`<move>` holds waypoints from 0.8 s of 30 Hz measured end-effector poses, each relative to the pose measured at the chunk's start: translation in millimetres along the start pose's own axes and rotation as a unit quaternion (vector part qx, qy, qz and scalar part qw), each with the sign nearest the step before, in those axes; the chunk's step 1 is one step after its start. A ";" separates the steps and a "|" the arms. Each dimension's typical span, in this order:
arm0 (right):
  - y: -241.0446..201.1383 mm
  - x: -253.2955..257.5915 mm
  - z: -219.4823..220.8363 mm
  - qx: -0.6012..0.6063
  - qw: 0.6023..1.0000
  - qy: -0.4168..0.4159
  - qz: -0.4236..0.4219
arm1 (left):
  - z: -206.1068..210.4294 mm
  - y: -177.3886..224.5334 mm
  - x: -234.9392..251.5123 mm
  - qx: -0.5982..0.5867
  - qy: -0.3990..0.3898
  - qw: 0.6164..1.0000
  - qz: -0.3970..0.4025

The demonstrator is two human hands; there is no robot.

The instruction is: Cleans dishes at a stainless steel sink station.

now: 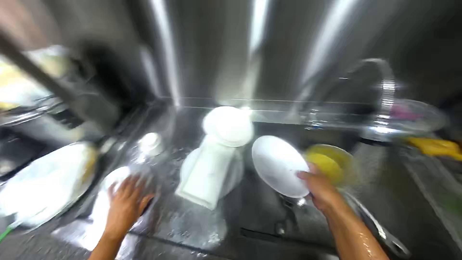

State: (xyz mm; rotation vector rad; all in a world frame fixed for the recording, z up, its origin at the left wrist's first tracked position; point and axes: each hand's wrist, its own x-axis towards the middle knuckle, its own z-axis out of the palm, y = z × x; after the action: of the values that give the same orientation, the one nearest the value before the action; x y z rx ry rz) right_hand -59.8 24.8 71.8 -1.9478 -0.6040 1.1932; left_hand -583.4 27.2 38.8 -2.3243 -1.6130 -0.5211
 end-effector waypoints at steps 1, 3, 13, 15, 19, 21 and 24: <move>11.5 4.3 -26.5 0.002 1.000 0.021 0.020 | -6.0 15.9 9.2 -0.023 0.015 1.000 0.004; 32.4 9.8 -71.1 0.002 0.996 0.065 0.055 | -23.9 68.3 37.7 -0.092 0.049 0.994 0.031; 41.5 23.1 -183.7 -0.099 0.993 0.047 0.043 | 51.1 445.0 164.0 -0.687 -0.323 0.599 -0.256; 37.2 20.9 -196.3 -0.167 0.985 0.039 0.002 | 73.3 487.0 174.8 -0.735 -0.342 0.452 -0.372; 37.2 23.1 -221.4 -0.220 0.973 0.047 -0.048 | 108.1 532.5 170.6 -0.788 -0.284 0.342 -0.427; 38.2 18.0 -224.6 -0.259 0.955 0.106 -0.098 | 112.5 546.6 167.2 -0.774 -0.292 0.353 -0.438; 45.8 16.1 -222.4 -0.252 0.917 0.188 -0.247 | 108.2 559.8 170.8 -0.712 -0.339 0.391 -0.474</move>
State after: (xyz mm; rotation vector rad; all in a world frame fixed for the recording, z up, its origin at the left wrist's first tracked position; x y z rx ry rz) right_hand 146.1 -70.8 87.8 -2.1713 -1.1884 0.3461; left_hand 11.0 21.2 8.9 -1.6678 -4.1885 -2.0928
